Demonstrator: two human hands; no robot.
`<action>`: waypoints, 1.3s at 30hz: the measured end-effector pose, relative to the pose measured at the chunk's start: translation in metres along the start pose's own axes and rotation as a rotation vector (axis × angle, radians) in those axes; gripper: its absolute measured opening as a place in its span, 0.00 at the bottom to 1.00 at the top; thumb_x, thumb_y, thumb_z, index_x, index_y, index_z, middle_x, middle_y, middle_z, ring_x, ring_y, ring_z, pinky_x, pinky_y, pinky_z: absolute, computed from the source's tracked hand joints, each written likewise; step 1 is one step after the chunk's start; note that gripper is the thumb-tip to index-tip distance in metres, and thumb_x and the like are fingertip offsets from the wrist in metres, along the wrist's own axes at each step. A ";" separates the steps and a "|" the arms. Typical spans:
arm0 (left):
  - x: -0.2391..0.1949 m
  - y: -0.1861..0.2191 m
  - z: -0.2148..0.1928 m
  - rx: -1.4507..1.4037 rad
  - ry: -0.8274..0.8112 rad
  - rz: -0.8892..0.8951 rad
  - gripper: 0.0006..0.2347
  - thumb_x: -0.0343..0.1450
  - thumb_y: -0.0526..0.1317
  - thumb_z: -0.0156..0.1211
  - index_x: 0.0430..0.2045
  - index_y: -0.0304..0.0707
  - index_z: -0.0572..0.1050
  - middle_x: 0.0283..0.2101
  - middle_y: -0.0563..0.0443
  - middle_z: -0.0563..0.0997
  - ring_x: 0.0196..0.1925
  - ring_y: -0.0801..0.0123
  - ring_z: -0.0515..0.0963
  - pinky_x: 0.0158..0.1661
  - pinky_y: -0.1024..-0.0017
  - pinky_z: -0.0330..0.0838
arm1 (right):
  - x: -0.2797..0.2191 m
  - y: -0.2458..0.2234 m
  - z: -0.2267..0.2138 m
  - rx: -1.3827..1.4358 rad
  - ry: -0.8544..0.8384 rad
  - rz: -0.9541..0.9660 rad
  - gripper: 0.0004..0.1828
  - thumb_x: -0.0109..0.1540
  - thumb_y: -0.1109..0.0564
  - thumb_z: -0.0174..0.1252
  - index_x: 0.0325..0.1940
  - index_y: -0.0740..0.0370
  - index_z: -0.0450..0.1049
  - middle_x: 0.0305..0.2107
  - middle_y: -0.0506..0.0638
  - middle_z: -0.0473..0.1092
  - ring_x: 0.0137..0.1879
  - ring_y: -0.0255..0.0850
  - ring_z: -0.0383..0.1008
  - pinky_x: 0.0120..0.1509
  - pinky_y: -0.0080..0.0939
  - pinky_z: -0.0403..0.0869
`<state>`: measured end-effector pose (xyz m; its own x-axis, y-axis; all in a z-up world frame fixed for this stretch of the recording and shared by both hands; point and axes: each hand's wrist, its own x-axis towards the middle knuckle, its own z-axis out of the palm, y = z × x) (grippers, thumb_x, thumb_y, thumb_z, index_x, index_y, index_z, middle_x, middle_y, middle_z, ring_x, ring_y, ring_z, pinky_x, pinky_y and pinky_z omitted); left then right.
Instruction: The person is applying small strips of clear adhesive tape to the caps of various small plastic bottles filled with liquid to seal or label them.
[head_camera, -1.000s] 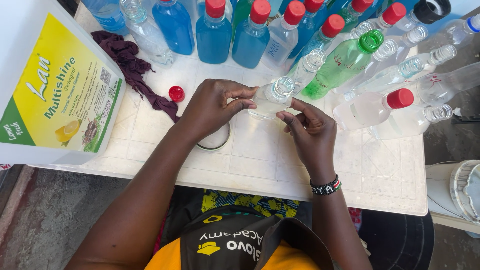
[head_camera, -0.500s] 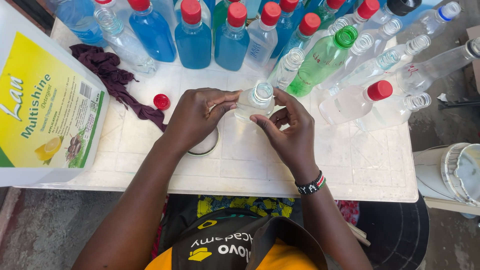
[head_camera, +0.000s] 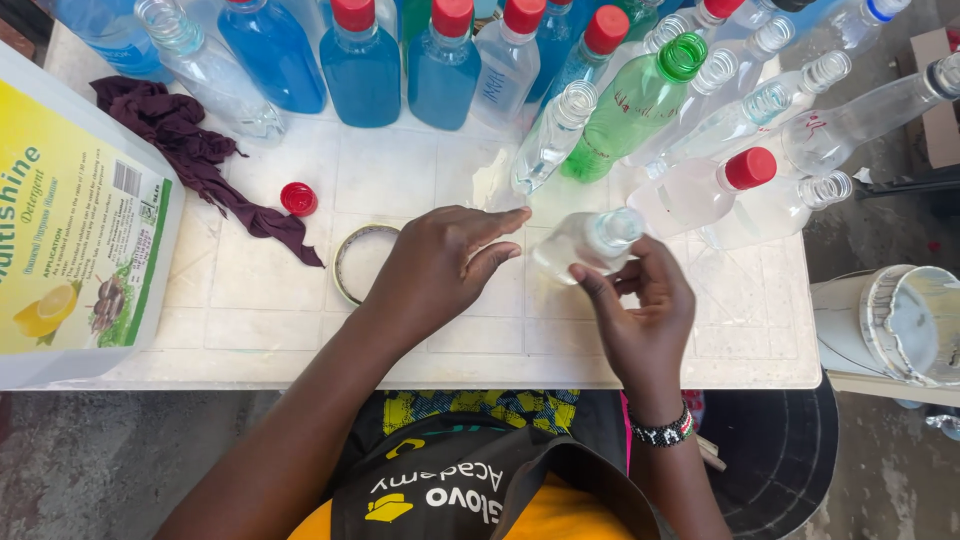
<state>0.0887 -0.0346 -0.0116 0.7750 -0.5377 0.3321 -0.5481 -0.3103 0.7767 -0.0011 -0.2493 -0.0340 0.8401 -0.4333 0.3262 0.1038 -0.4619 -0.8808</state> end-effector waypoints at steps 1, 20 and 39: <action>0.000 0.002 -0.003 -0.004 -0.001 0.001 0.13 0.73 0.38 0.63 0.51 0.38 0.80 0.44 0.38 0.86 0.46 0.43 0.85 0.47 0.51 0.78 | 0.003 0.002 -0.002 -0.003 0.001 0.001 0.26 0.55 0.61 0.78 0.53 0.68 0.75 0.28 0.54 0.71 0.32 0.37 0.71 0.40 0.33 0.75; -0.086 0.005 -0.070 0.588 -0.010 -0.075 0.11 0.64 0.42 0.72 0.37 0.42 0.81 0.57 0.50 0.78 0.52 0.50 0.72 0.47 0.56 0.70 | 0.021 -0.009 0.014 -0.092 0.197 -0.029 0.19 0.66 0.60 0.67 0.58 0.68 0.71 0.44 0.52 0.75 0.32 0.37 0.76 0.40 0.34 0.78; -0.059 0.062 -0.034 -0.165 0.037 -0.250 0.07 0.75 0.44 0.54 0.38 0.41 0.74 0.38 0.56 0.80 0.43 0.70 0.79 0.44 0.70 0.72 | -0.039 -0.102 0.030 0.158 -0.273 -0.015 0.13 0.63 0.64 0.65 0.50 0.65 0.73 0.38 0.51 0.71 0.44 0.35 0.74 0.49 0.30 0.76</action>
<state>0.0192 0.0048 0.0353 0.8920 -0.4309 0.1365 -0.2827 -0.2961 0.9124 -0.0282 -0.1622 0.0329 0.9476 -0.1933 0.2545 0.1810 -0.3314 -0.9259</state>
